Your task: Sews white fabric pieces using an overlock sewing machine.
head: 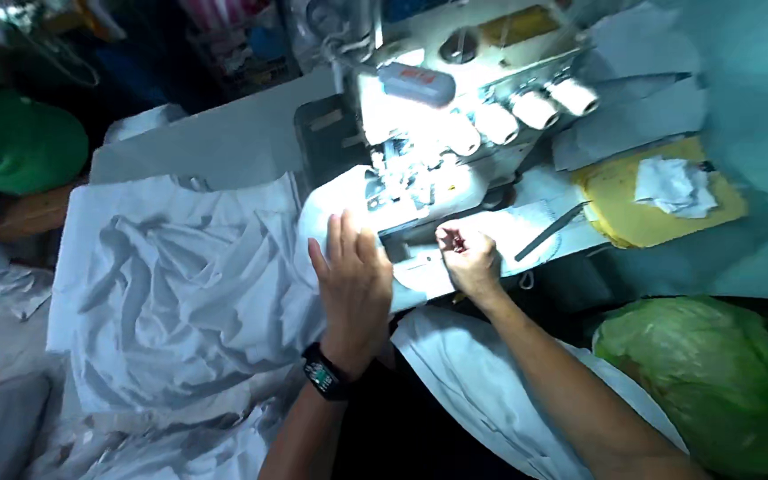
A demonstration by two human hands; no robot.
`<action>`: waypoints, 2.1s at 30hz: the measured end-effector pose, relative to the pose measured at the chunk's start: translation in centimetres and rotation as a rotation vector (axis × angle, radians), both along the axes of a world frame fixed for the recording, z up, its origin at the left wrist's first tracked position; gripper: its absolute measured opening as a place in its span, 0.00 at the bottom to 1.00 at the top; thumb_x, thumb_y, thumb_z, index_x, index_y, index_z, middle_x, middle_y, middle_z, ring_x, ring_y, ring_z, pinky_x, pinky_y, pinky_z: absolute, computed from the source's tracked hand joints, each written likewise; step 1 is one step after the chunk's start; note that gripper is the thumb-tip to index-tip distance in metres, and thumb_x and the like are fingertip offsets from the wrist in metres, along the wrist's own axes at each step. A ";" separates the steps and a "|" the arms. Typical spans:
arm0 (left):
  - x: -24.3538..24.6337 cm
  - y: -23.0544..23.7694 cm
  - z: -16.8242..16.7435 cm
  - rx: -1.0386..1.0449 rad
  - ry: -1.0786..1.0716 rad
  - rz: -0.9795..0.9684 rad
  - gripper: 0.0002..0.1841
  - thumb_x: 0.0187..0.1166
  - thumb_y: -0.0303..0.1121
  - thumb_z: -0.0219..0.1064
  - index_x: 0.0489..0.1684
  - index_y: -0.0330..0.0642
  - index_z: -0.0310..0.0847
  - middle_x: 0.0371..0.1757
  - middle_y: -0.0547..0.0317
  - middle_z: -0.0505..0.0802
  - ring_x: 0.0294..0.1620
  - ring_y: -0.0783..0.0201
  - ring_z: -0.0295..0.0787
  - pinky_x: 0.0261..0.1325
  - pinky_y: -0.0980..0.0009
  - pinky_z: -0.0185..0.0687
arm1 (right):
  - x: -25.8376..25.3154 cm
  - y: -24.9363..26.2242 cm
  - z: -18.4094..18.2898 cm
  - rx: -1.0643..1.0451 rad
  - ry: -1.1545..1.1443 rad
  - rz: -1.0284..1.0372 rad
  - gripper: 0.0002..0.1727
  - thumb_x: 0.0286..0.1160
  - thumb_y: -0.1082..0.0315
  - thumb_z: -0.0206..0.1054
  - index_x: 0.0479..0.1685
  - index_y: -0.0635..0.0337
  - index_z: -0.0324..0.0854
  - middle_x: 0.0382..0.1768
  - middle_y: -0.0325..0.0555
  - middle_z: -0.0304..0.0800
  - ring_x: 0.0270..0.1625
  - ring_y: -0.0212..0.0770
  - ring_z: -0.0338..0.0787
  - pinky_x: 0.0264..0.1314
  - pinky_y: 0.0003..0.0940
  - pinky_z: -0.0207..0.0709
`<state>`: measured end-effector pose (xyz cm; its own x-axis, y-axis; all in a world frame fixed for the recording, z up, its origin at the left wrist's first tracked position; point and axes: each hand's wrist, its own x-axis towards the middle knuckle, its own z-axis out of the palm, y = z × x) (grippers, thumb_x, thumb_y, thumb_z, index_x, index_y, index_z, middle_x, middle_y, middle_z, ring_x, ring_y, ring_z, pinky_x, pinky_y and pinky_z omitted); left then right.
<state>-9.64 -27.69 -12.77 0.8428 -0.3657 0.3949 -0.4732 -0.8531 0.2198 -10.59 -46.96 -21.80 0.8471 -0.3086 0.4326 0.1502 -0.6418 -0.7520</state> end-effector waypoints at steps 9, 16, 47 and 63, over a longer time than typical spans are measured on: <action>15.5 0.3 3.0 -0.268 0.032 -0.008 0.15 0.79 0.24 0.62 0.59 0.23 0.78 0.49 0.30 0.92 0.54 0.36 0.91 0.60 0.40 0.82 | 0.6 0.1 -1.1 0.176 -0.029 -0.042 0.06 0.70 0.74 0.71 0.41 0.67 0.88 0.32 0.46 0.90 0.33 0.29 0.86 0.42 0.25 0.81; 8.0 3.8 3.3 -0.194 -0.010 -0.354 0.13 0.73 0.29 0.64 0.48 0.29 0.84 0.78 0.33 0.79 0.84 0.41 0.69 0.85 0.44 0.61 | 0.5 0.2 -1.4 0.164 -0.061 -0.003 0.06 0.66 0.76 0.71 0.40 0.68 0.88 0.32 0.47 0.90 0.33 0.30 0.86 0.40 0.23 0.81; 4.7 4.3 4.9 -0.594 0.109 -0.534 0.06 0.81 0.26 0.68 0.41 0.31 0.85 0.40 0.64 0.90 0.42 0.83 0.85 0.49 0.86 0.82 | -2.8 4.6 6.9 0.486 -0.015 0.785 0.12 0.73 0.69 0.72 0.26 0.68 0.85 0.21 0.37 0.85 0.27 0.13 0.79 0.32 0.08 0.71; 7.8 2.8 3.7 -0.335 0.335 -0.445 0.02 0.72 0.28 0.75 0.32 0.40 0.93 0.36 0.67 0.90 0.39 0.83 0.83 0.44 0.88 0.77 | -4.9 1.8 -1.3 0.210 -0.053 0.738 0.17 0.80 0.63 0.70 0.25 0.66 0.85 0.29 0.50 0.89 0.32 0.35 0.87 0.36 0.26 0.79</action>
